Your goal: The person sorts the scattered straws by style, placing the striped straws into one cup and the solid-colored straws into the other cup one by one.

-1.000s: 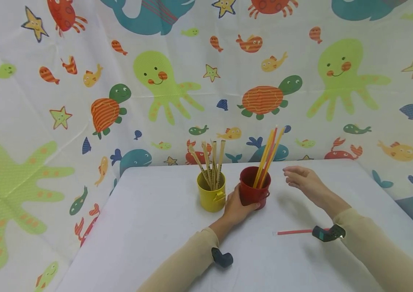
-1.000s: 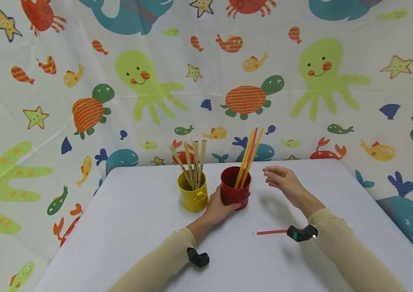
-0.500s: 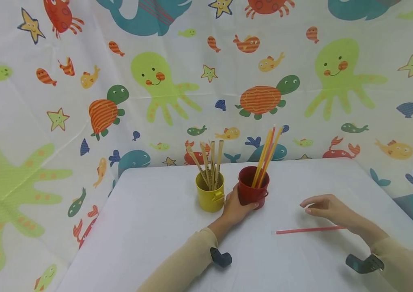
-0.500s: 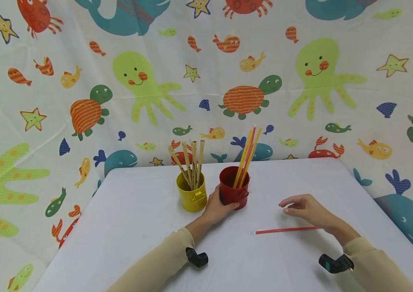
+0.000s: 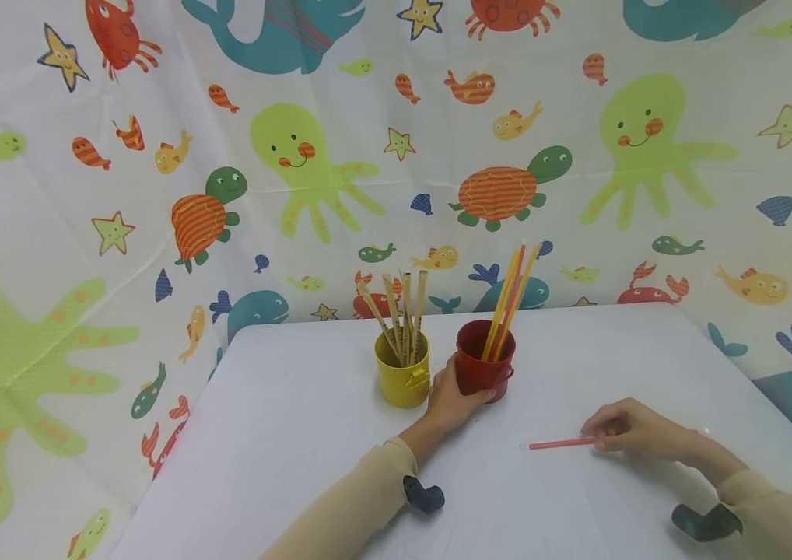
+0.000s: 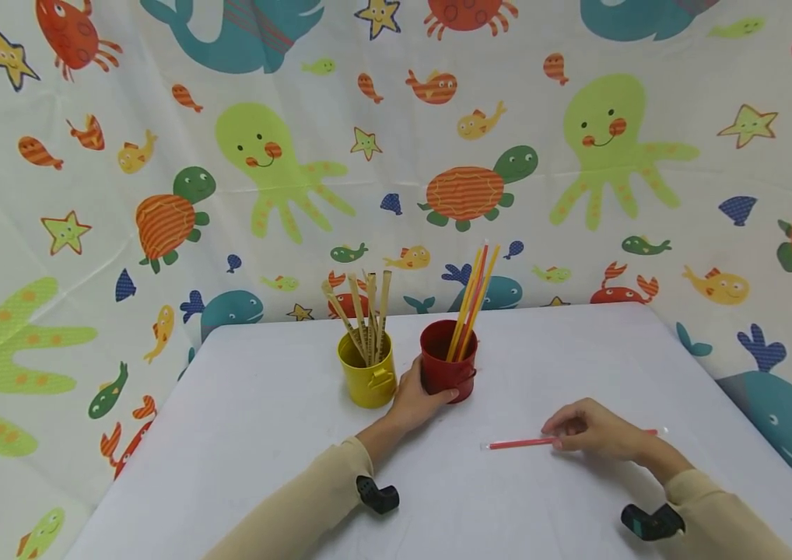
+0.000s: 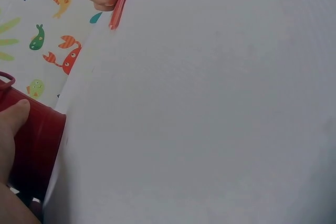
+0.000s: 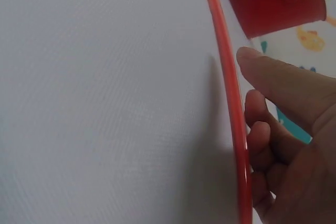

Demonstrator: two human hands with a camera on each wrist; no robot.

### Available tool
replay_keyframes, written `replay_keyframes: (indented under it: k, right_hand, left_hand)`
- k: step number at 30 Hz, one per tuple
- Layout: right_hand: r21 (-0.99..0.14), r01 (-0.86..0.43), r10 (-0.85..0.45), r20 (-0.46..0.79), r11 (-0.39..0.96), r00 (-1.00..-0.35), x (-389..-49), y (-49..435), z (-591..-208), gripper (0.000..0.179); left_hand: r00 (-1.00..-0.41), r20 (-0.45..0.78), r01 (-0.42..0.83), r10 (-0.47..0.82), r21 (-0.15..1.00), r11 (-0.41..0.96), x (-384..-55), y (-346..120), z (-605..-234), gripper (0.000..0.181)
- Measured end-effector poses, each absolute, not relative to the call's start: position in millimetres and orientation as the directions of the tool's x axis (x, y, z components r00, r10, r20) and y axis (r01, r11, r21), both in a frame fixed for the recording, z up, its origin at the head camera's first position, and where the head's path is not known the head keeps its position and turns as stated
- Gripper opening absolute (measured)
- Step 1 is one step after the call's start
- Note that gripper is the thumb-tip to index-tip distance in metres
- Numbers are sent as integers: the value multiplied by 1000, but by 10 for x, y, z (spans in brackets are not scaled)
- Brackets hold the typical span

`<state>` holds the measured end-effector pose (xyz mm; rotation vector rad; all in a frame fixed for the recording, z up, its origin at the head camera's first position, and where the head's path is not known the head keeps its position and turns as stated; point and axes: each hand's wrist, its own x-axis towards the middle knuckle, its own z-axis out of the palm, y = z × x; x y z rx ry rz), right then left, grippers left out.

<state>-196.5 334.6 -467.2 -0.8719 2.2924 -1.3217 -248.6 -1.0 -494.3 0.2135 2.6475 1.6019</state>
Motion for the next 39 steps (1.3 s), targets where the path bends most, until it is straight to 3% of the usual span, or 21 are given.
replay_keyframes:
  k: [11,23,32,39]
  right_hand:
    - [-784,-247,-524,-115,569,-844,-1923,3236,-4663,19]
    - [-742,-284,-530,-113,607,-840,-1975,3219,-4625,9]
    - [-814,-267,-597,-119,517,-794,-2076,3296,-4451,13]
    - [-846,-234,-571,-98,479,-815,-2143,3291,-4233,22]
  left_hand:
    - [-987,65,124,146,887,445,-2476,-10,-4947,84]
    - [-989,53,111,139,882,459,-2459,-12,-4933,85]
    - [-990,49,105,134,884,455,-2461,-6,-4935,85]
    - [-989,52,111,139,883,456,-2473,-8,-4942,84]
